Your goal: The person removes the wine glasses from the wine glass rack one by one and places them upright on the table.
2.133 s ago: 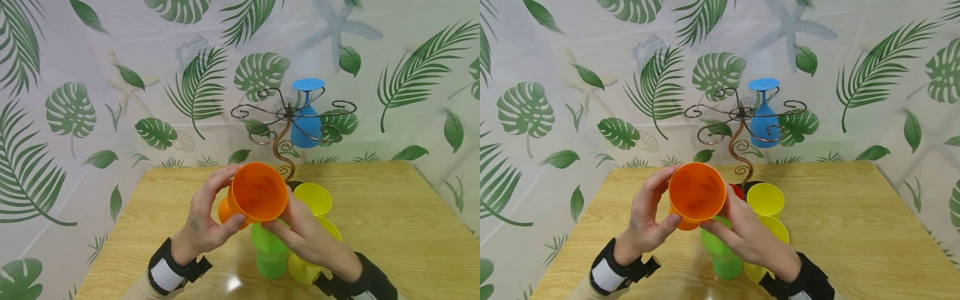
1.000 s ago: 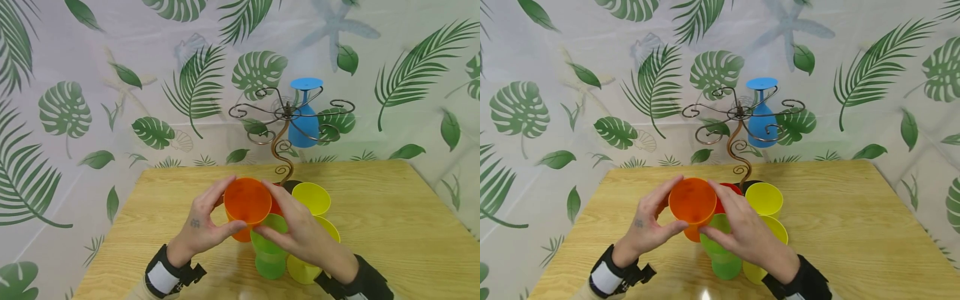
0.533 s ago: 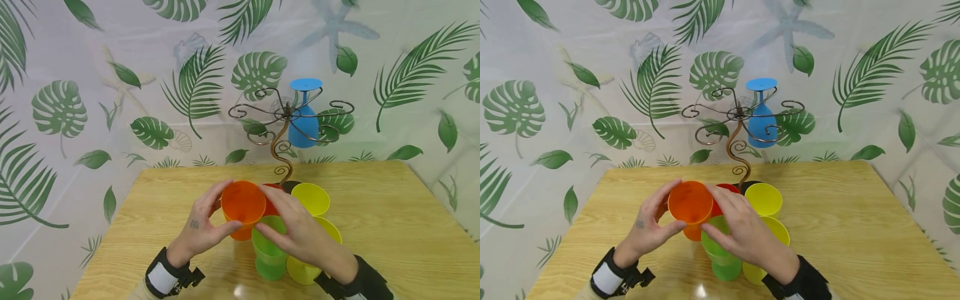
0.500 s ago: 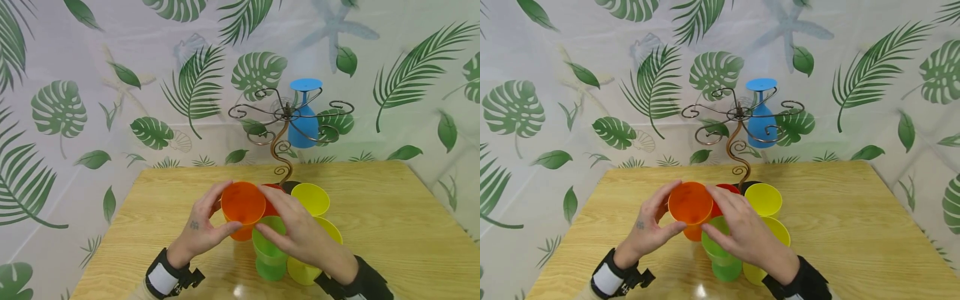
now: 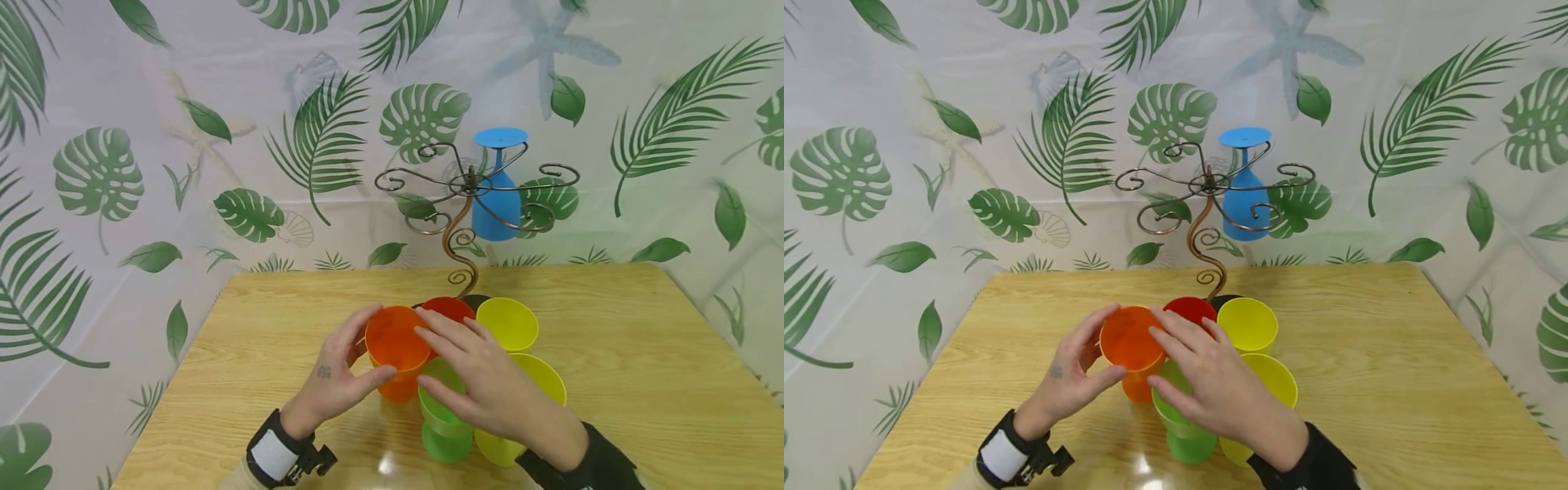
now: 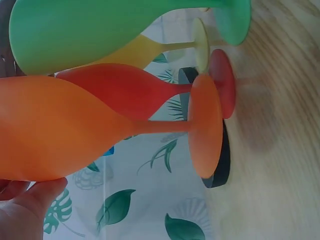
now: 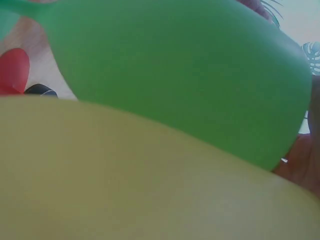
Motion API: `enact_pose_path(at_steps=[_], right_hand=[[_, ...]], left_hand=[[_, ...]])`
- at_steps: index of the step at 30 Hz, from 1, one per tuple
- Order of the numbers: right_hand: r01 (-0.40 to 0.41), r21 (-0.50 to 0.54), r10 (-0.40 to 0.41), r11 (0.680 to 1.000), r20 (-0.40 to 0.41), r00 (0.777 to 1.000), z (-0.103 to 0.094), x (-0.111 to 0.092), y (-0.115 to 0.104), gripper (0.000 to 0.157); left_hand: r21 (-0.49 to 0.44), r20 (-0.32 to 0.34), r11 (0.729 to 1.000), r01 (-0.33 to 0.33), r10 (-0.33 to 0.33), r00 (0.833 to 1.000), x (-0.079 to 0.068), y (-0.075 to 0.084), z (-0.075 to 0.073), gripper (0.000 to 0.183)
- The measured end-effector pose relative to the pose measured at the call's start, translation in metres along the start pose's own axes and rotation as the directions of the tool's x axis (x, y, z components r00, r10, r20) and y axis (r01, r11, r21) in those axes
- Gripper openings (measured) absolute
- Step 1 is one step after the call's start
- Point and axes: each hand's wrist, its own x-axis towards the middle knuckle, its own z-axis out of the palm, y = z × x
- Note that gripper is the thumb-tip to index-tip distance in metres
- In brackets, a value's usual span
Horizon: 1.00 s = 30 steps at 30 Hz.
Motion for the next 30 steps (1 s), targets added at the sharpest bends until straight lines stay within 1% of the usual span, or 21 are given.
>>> enact_pose_path(at_steps=[4, 10, 17, 21, 27, 30], right_hand=[[-0.026, -0.028, 0.028, 0.999, 0.057, 0.998, 0.000, -0.001, 0.000, 0.061], [-0.052, -0.046, 0.057, 0.998, 0.116, 0.992, 0.001, -0.001, 0.001, 0.060], [-0.079, -0.066, 0.091, 0.995, 0.190, 0.978, 0.001, 0.000, 0.001, 0.061], [-0.090, -0.076, 0.104, 0.993, 0.213, 0.972, 0.001, 0.000, 0.001, 0.062], [-0.103, -0.083, 0.120, 0.991, 0.239, 0.964, 0.001, 0.000, 0.001, 0.064], [-0.103, -0.087, 0.122, 0.991, 0.244, 0.962, 0.001, 0.000, 0.002, 0.064]], left_hand=[[-0.031, 0.017, 0.999, 0.018, -0.017, 1.000, -0.002, -0.005, 0.002, 0.072], [-0.057, 0.045, 0.998, 0.031, -0.029, 0.999, -0.007, -0.013, 0.007, 0.069], [-0.086, 0.056, 0.996, 0.040, -0.035, 0.998, -0.010, -0.020, 0.010, 0.069], [-0.092, 0.058, 0.995, 0.045, -0.040, 0.997, -0.011, -0.023, 0.011, 0.069], [-0.101, 0.059, 0.991, 0.086, -0.080, 0.995, -0.013, -0.025, 0.013, 0.069], [-0.096, 0.058, 0.991, 0.089, -0.084, 0.995, -0.013, -0.026, 0.014, 0.069]])
